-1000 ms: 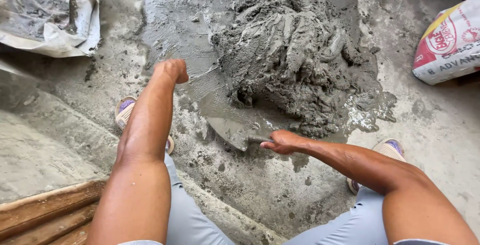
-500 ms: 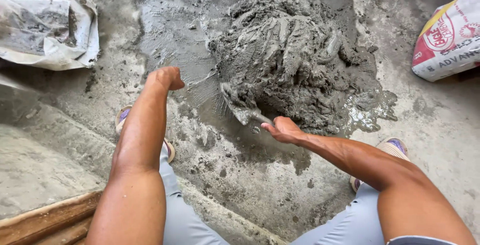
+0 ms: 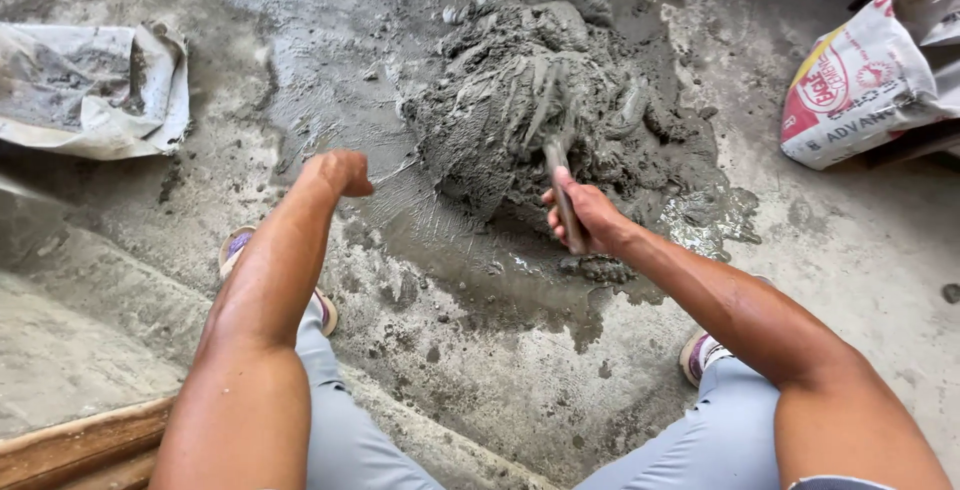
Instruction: Mixing and smoothing wet concrete on the floor using a hand trowel
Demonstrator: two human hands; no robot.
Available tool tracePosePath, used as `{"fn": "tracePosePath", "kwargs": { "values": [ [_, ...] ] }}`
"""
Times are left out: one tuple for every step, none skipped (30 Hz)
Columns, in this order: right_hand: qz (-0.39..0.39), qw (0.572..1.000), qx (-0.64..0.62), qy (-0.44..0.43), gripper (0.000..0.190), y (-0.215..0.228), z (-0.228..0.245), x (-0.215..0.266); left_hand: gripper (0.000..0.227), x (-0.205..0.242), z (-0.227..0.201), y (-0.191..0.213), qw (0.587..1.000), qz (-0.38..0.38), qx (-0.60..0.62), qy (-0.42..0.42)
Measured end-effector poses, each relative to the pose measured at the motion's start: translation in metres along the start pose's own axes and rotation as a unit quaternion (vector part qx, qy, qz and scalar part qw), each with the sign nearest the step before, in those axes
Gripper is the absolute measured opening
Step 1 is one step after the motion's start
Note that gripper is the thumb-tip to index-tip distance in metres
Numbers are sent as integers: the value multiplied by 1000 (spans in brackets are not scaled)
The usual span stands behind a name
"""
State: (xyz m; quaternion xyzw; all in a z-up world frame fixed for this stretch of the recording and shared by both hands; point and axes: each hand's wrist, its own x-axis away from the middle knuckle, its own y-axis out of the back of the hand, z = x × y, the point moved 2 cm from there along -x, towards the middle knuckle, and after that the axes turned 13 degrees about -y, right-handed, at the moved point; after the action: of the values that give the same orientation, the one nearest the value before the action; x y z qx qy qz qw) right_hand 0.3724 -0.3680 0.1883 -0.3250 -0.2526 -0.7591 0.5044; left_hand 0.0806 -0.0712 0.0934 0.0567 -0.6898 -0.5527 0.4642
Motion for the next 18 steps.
{"fn": "tracePosePath", "kwargs": {
  "values": [
    [41,999,-20,-7,45,-1,0,-2,58,12,-23,11,998,24,33,-36],
    [83,996,-39,-13,40,-1,-1,-3,60,24,-46,23,994,49,66,-72],
    [83,996,-43,-12,40,-1,-1,-4,60,58,-89,57,994,49,62,-73],
    [89,996,-17,6,36,-1,0,-4,70,100,-129,92,975,60,177,-120],
    [95,995,8,22,32,-1,-2,-4,82,153,-162,124,940,70,290,-166],
    [95,995,4,22,32,-1,-2,-2,82,148,-184,117,941,72,286,-167],
    [121,992,25,23,36,-1,-2,0,94,143,-208,111,876,94,439,-175],
    [146,988,46,25,41,-2,-1,3,107,139,-233,104,787,113,580,-177],
    [143,988,43,27,41,2,0,9,107,109,-250,82,789,114,577,-180],
    [179,977,117,20,53,4,0,15,83,79,-266,62,769,57,621,-143],
    [215,958,191,14,64,6,2,21,59,48,-281,44,743,-2,660,-106],
    [213,959,189,17,64,16,4,19,59,43,-282,43,745,-2,658,-108],
    [182,918,349,51,55,26,1,18,48,39,-283,40,722,-24,687,-78],
    [145,850,499,83,49,36,-2,16,39,35,-284,37,698,-45,713,-48],
    [146,852,497,81,49,47,-10,10,39,36,-283,39,699,-41,712,-47],
    [54,846,526,77,38,62,-16,4,32,37,-280,41,677,-55,733,-23],
    [-37,832,549,75,32,73,-19,-5,26,38,-274,46,656,-72,752,1],
    [-37,834,546,76,32,73,-12,15,26,32,-270,40,659,-72,749,2]
  ]
}}
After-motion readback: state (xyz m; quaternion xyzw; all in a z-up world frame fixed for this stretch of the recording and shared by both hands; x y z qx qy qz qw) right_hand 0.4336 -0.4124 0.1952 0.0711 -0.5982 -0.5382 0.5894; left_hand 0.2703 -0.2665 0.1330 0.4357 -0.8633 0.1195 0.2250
